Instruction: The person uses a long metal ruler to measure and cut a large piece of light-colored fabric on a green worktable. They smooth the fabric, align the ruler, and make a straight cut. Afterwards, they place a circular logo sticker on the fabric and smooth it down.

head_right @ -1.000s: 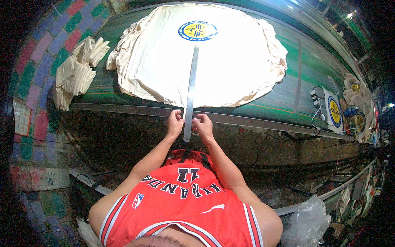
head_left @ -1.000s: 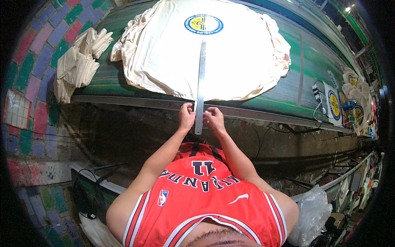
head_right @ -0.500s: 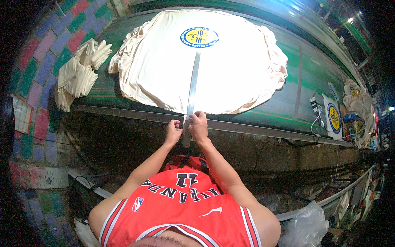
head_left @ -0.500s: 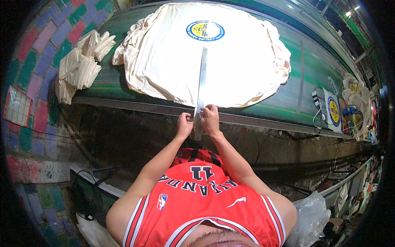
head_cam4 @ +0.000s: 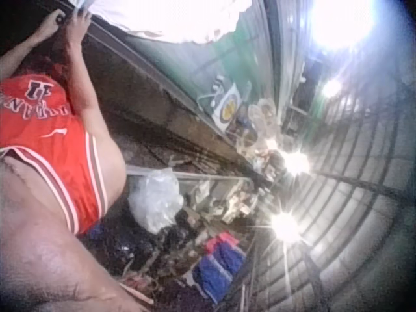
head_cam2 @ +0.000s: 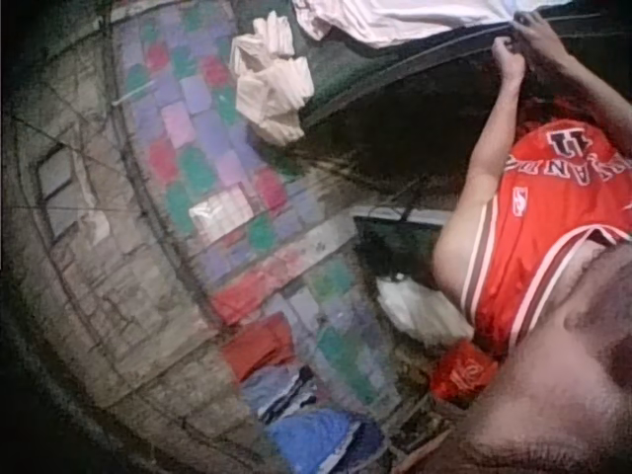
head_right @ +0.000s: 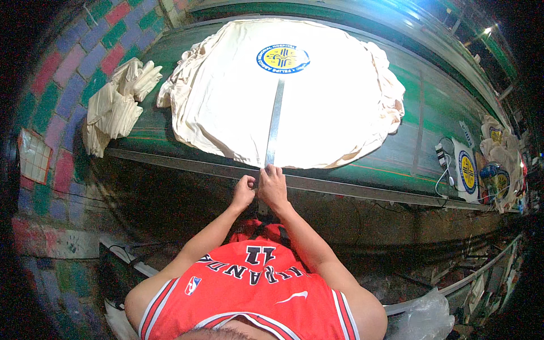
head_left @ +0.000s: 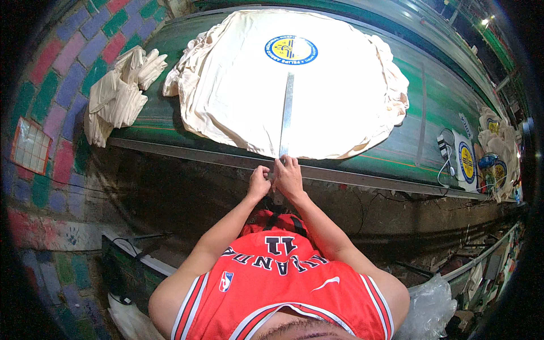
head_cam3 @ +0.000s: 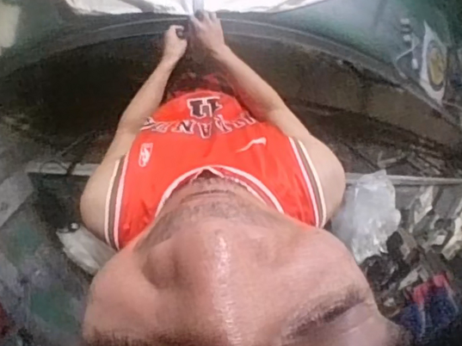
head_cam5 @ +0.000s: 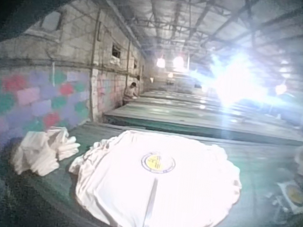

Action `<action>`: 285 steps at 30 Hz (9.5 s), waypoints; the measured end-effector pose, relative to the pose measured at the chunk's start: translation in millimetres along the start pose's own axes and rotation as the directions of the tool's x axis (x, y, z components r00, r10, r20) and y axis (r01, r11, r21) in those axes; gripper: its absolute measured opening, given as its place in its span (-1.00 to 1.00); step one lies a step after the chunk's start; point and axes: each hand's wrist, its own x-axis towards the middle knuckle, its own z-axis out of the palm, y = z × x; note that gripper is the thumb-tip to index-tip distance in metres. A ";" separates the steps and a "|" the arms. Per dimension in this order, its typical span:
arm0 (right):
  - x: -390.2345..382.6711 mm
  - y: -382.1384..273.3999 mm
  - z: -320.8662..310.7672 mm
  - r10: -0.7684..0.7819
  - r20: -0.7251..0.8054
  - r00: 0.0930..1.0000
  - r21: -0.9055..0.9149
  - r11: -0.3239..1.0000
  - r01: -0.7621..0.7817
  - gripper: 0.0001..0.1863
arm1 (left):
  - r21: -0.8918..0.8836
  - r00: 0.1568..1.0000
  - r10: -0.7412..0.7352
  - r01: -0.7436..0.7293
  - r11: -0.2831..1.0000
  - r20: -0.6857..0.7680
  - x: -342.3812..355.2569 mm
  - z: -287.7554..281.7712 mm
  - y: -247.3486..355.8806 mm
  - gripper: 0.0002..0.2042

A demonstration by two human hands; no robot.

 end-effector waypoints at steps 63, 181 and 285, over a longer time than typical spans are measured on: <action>12.8 -1.4 -11.6 0.116 0.132 0.984 0.004 0.993 -0.117 -0.43 | 0.581 0.960 0.210 -0.279 0.765 0.185 526.8 71.7 96.7 -0.55; 14.3 -10.3 -16.2 0.082 0.105 0.991 -0.032 0.996 -0.079 -0.41 | 0.381 0.886 0.453 -0.453 0.806 0.096 283.5 -8.4 51.3 -0.49; -43.5 4.2 -11.7 0.493 0.577 0.651 0.620 0.254 -0.743 -0.67 | -0.348 0.987 -0.159 0.159 0.924 0.030 8.7 11.7 24.7 -0.76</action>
